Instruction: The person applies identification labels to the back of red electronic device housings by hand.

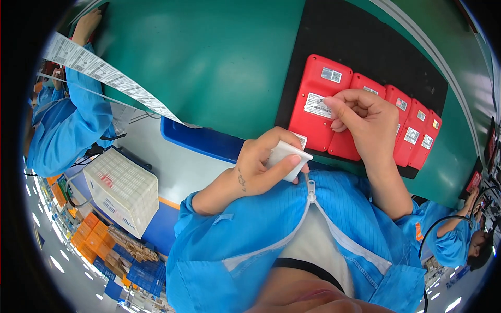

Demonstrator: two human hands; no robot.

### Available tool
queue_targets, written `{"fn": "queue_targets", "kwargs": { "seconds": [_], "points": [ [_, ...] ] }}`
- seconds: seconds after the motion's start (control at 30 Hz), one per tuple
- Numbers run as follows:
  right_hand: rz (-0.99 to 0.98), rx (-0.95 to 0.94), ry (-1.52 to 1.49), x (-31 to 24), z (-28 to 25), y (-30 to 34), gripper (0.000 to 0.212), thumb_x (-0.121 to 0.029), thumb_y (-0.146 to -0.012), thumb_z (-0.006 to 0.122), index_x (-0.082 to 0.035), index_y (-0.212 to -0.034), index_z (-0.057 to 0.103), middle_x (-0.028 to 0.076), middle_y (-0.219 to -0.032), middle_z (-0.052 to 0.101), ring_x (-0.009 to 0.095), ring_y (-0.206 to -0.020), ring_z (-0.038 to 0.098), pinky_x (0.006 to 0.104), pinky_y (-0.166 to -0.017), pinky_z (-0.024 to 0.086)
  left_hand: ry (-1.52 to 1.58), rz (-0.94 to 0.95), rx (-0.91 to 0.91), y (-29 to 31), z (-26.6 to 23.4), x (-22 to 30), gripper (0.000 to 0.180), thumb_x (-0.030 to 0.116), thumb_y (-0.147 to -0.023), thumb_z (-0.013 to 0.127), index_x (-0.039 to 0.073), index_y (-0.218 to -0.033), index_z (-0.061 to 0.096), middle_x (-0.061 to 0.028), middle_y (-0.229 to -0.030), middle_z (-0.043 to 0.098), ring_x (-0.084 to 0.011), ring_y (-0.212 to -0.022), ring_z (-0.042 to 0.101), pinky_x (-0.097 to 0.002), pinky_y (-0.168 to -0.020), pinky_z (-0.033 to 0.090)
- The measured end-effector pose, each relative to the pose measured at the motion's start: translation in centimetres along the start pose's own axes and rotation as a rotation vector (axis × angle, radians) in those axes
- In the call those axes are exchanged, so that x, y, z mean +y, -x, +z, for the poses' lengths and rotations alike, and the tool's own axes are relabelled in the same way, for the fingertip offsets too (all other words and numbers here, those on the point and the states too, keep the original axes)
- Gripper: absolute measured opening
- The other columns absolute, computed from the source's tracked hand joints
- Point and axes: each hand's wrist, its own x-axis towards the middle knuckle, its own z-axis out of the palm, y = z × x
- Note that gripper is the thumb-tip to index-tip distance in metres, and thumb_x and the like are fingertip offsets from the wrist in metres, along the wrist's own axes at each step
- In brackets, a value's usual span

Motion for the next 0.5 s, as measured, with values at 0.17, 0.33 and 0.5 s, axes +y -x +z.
{"fn": "queue_targets", "kwargs": {
  "seconds": [0.17,0.33,0.5],
  "points": [
    [0.009,-0.027,0.011,0.0,-0.2,-0.1,0.016,-0.01,-0.072,0.065,0.002,-0.081,0.062,0.009,-0.062,0.059,0.009,-0.052,0.057,0.0159,-0.047,0.044,0.123,0.003,-0.042,0.1,-0.2,-0.4,0.016,0.015,-0.086,0.043,0.006,-0.098,0.044,-0.0124,-0.081,0.058,-0.0146,-0.068,0.06,-0.0213,-0.053,0.048],
    [-0.019,-0.027,0.034,0.0,-0.2,-0.1,0.021,-0.016,-0.07,0.067,0.001,-0.079,0.06,0.01,-0.063,0.06,0.01,-0.053,0.058,0.0166,-0.048,0.045,0.103,-0.019,-0.032,0.1,0.3,-0.1,0.017,0.018,-0.087,0.042,0.006,-0.098,0.044,-0.0122,-0.081,0.058,-0.0142,-0.068,0.06,-0.0216,-0.052,0.048],
    [-0.238,0.002,0.56,-0.8,-0.2,-0.4,0.02,-0.016,-0.07,0.068,-0.002,-0.08,0.057,0.009,-0.059,0.057,0.01,-0.053,0.056,0.017,-0.047,0.044,0.034,-0.032,0.044,0.0,1.0,0.1,0.018,0.021,-0.086,0.045,0.005,-0.094,0.047,-0.0126,-0.082,0.059,-0.0136,-0.065,0.061,-0.0212,-0.051,0.048]
  ]
}}
